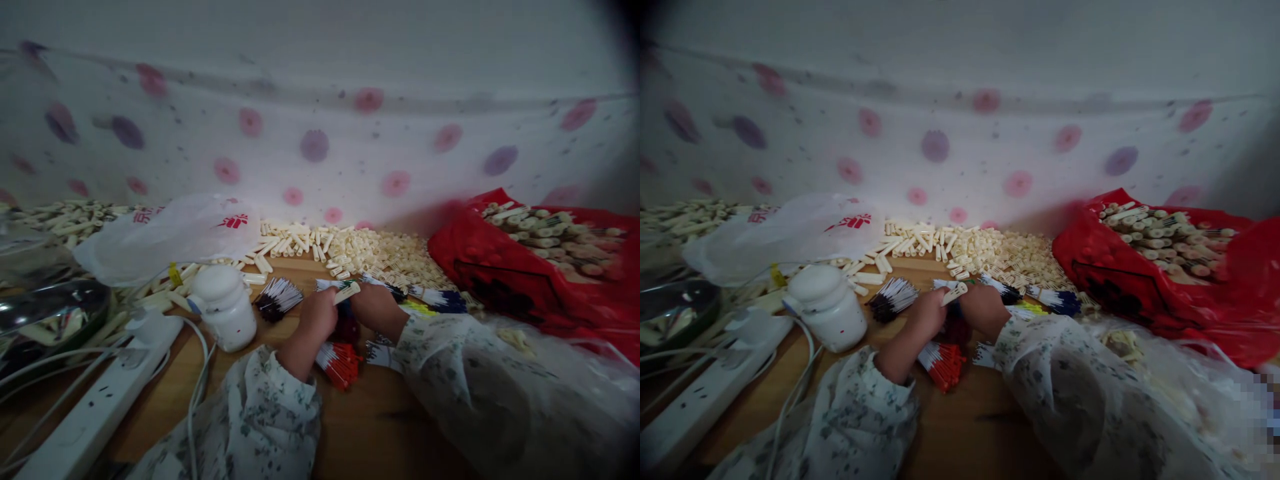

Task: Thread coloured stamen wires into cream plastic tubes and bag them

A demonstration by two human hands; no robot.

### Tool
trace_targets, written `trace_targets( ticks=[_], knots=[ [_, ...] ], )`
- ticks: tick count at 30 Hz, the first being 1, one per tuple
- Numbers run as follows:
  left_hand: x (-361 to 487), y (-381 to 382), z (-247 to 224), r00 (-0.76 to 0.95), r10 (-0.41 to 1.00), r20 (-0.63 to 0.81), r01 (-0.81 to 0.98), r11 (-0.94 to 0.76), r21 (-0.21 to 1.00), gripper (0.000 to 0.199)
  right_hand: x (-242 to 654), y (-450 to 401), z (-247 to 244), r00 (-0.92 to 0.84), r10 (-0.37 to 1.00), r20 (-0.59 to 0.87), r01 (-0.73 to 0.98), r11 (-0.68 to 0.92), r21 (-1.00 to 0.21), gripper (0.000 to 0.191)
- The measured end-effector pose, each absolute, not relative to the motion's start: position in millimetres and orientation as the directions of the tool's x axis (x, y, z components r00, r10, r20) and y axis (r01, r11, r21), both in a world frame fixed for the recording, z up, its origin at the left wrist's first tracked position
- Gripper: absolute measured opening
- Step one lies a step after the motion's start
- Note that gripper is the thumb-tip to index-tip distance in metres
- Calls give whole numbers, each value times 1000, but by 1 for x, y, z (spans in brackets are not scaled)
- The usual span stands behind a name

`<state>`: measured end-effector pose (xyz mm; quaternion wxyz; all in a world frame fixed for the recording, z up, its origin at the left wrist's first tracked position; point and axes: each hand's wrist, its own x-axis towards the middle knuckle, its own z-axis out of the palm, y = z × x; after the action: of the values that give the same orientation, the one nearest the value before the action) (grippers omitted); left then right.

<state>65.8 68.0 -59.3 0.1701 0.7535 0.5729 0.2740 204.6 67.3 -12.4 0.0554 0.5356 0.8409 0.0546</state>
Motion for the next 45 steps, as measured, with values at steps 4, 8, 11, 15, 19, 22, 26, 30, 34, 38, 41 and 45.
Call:
trace_targets(
  ticks=[4,8,11,15,19,22,26,30,34,38,41,45],
  knots=[
    [66,66,-59,198,955,220,780,-289,555,27,222,59,-8,-412,911,1,896,405,180,28],
    [67,63,-53,197,944,263,756,-317,572,20,254,50,0,-405,913,40,903,393,175,24],
    [72,55,-44,208,920,331,708,-375,598,24,273,45,2,-490,865,107,871,484,77,20],
    [83,44,-37,346,865,364,596,-502,627,21,275,37,0,-555,791,257,799,593,-100,21],
    [87,40,-38,314,914,258,472,-386,793,19,269,35,-11,-438,786,436,637,614,-466,17],
    [89,38,-35,245,960,136,256,-199,946,17,272,39,-23,-251,858,447,339,511,-790,21],
    [94,32,-28,275,961,34,77,-57,995,20,277,41,-32,-179,934,309,39,321,-946,25],
    [96,30,-27,298,954,20,6,-23,1000,22,276,38,-32,-169,947,274,-120,256,-959,21],
    [97,30,-30,345,938,40,-21,-35,999,23,273,35,-32,-157,943,293,-154,270,-951,18],
    [96,29,-30,429,902,41,5,-48,999,27,273,31,-33,-154,929,337,-66,331,-941,12],
    [94,28,-30,448,890,82,25,-105,994,30,274,28,-32,-178,893,413,-2,420,-908,11],
    [92,27,-29,501,855,131,36,-173,984,30,275,25,-28,-223,859,461,20,477,-879,10]
  ],
)
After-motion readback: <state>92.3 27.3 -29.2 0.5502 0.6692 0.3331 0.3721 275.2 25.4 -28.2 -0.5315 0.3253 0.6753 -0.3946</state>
